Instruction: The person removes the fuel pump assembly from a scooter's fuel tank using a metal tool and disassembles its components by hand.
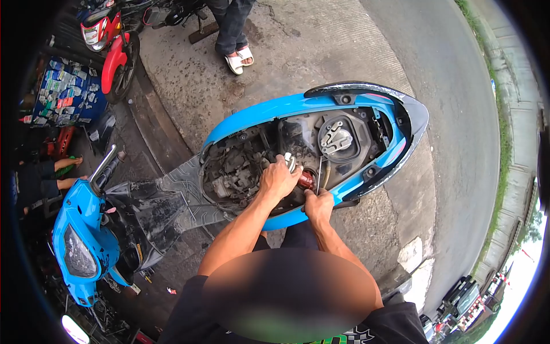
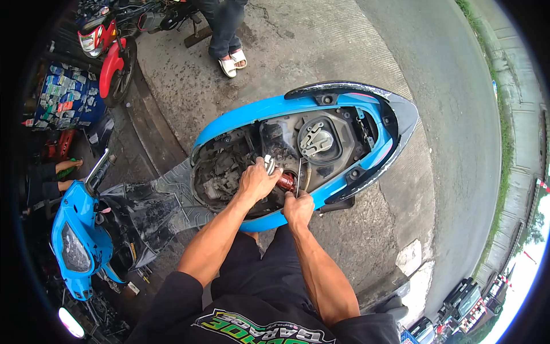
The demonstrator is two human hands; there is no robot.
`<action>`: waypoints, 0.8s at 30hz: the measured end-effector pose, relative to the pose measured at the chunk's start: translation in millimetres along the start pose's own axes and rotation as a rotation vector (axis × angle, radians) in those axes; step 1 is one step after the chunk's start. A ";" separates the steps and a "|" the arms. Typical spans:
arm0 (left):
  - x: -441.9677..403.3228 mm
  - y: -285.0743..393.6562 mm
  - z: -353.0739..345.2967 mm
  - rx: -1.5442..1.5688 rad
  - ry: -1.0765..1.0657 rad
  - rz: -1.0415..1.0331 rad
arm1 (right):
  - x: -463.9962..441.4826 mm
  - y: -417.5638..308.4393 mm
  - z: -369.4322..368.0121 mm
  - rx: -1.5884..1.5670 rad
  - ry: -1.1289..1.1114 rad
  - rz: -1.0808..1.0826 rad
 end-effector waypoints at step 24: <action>3.0 -12.8 7.1 0.076 -0.041 0.117 | 14.6 -16.0 25.3 -0.126 -0.098 0.028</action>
Point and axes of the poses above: each hand's wrist, its own x-axis away from the middle knuckle, its own z-axis out of the back of the hand, y = z × x, the point moved 4 cm from there along -x, towards the middle knuckle, and after that the axes turned 2 degrees about y, right-handed, at the moved point
